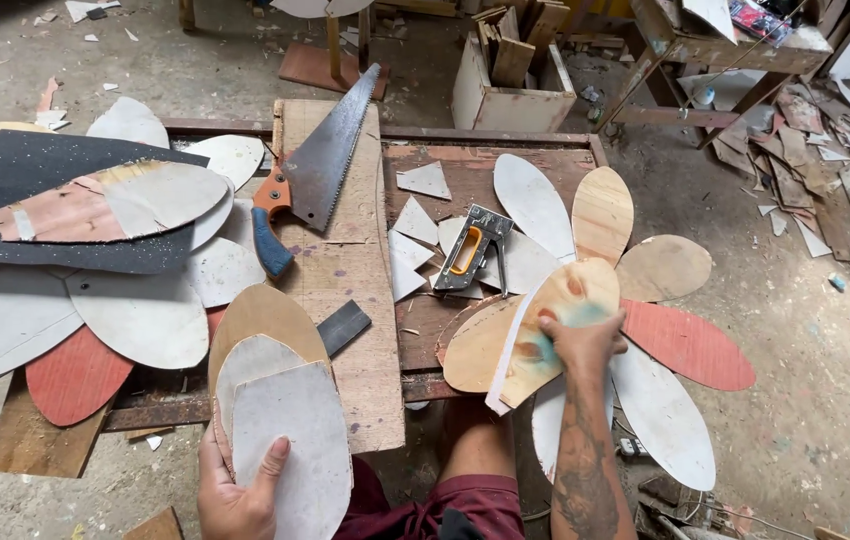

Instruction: Sanding the edges of petal-shaped wooden pieces using a sanding block to smooth them.

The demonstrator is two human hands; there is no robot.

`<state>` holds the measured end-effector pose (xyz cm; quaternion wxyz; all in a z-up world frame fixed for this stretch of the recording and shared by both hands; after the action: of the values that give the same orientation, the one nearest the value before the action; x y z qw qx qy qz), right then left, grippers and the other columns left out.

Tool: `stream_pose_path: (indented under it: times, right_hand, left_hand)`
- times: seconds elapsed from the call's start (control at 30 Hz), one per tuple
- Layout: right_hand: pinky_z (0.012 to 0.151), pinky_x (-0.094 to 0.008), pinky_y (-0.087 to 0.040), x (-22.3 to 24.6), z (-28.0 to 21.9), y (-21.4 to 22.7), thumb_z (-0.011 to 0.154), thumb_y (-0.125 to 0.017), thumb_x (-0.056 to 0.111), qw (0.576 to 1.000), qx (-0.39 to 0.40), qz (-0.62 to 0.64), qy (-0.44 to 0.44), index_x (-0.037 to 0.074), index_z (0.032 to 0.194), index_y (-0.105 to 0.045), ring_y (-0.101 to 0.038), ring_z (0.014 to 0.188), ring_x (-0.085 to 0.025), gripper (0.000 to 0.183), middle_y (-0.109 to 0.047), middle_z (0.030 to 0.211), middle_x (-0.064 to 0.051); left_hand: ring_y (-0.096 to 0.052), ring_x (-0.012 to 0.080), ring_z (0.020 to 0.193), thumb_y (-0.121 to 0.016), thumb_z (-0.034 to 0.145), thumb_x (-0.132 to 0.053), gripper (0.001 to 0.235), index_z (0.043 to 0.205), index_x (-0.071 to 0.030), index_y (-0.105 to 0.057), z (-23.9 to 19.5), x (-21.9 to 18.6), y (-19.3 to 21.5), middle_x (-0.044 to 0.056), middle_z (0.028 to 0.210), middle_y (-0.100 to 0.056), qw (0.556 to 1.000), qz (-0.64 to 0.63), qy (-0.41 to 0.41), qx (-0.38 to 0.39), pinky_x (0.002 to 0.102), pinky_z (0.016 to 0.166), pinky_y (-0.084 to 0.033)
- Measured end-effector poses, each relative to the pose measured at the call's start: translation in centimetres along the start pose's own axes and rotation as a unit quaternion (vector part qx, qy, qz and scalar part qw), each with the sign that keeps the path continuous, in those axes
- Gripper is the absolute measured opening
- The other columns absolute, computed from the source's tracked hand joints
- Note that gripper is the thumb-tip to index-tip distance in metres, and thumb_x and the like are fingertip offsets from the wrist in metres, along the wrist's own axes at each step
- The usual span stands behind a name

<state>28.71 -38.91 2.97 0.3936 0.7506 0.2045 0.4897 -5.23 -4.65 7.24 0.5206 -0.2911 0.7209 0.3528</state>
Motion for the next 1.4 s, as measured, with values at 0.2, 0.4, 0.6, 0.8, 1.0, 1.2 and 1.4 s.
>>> stream_pose_path:
  times: [0.2,0.4,0.6,0.8,1.0,1.2,1.4]
  right_hand:
    - [0.028,-0.028,-0.020,-2.9,-1.1,4.5,0.093,-0.073,0.019,0.947,-0.024,0.293,-0.131,0.003,0.109,-0.063,-0.038,0.040,-0.010,0.025,-0.061,0.077,-0.008]
    - [0.055,-0.020,-0.046,-2.0,-6.1,2.4,0.108,-0.061,0.029,0.868,0.068,0.488,0.058,0.004,0.102,-0.062,-0.052,0.062,-0.007,0.025,-0.058,0.080,0.001]
    - [0.107,-0.037,-0.054,8.0,-22.3,-3.1,0.099,-0.025,0.052,0.897,0.371,0.236,0.046,0.006,0.149,-0.048,-0.065,0.126,-0.026,0.072,-0.063,0.144,-0.017]
    - [0.068,-0.029,-0.043,10.5,-23.5,-4.9,0.095,-0.010,0.064,0.841,0.395,0.294,0.222,0.002,0.135,-0.063,-0.048,0.071,-0.016,0.092,-0.063,0.086,-0.008]
    - [0.110,-0.049,-0.046,10.7,-13.8,-5.8,0.096,-0.056,0.038,0.944,0.169,0.128,0.254,0.004,0.133,-0.053,-0.051,0.131,-0.029,0.050,-0.054,0.135,-0.016]
    - [0.111,-0.059,-0.030,10.7,-3.5,-7.6,0.094,-0.062,0.060,0.985,0.053,-0.057,0.157,-0.003,0.155,-0.025,-0.033,0.137,-0.041,0.095,-0.036,0.147,-0.025]
    - [0.103,-0.060,-0.025,13.4,-2.6,-12.0,0.074,-0.070,0.079,0.966,0.072,-0.158,0.192,-0.006,0.159,-0.014,-0.040,0.122,-0.044,0.133,-0.042,0.141,-0.030]
  left_hand:
    - [-0.072,0.0330,0.097,-0.070,0.081,-0.007,0.071,0.145,0.005,-0.042,0.5,-1.1,0.7,0.025,0.126,-0.065,0.999,0.002,-0.037,-0.021,0.039,0.081,-0.059]
    - [-0.072,0.0414,0.087,-0.057,0.085,-0.010,0.073,0.153,-0.002,-0.032,0.3,-1.4,-1.6,0.029,0.121,-0.064,0.992,-0.112,0.053,0.036,0.046,0.075,-0.064]
    - [-0.073,0.0352,0.107,-0.067,0.082,-0.021,0.081,0.153,-0.006,-0.031,-0.4,-2.7,-8.4,0.022,0.138,-0.058,0.971,-0.083,0.021,0.225,0.043,0.084,-0.067]
    - [-0.075,0.0376,0.085,-0.065,0.081,-0.010,0.083,0.156,-0.009,-0.028,-0.6,-2.4,-5.9,0.026,0.127,-0.062,0.976,-0.137,0.042,0.161,0.040,0.065,-0.068]
    - [-0.066,0.0407,0.108,-0.057,0.084,-0.010,0.081,0.159,-0.007,-0.026,-0.1,-1.4,-1.4,0.026,0.136,-0.057,0.993,-0.087,0.072,0.022,0.048,0.089,-0.060]
    - [-0.066,0.0385,0.108,-0.063,0.083,-0.003,0.077,0.154,0.004,-0.032,0.8,1.4,2.9,0.029,0.133,-0.058,0.999,0.001,-0.010,-0.035,0.046,0.093,-0.053]
    - [-0.068,0.0419,0.105,-0.069,0.079,-0.005,0.081,0.151,0.007,-0.034,1.2,3.3,3.0,0.032,0.127,-0.060,0.998,0.007,-0.014,-0.067,0.048,0.089,-0.055]
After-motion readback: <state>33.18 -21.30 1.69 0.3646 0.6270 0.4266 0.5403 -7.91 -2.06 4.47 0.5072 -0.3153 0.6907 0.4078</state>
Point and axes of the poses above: each hand's wrist, its own z-axis towards the middle knuckle, its own y-axis out of the back of the hand, x = y × z, the point moved 5 cm from there along z, towards the middle knuckle
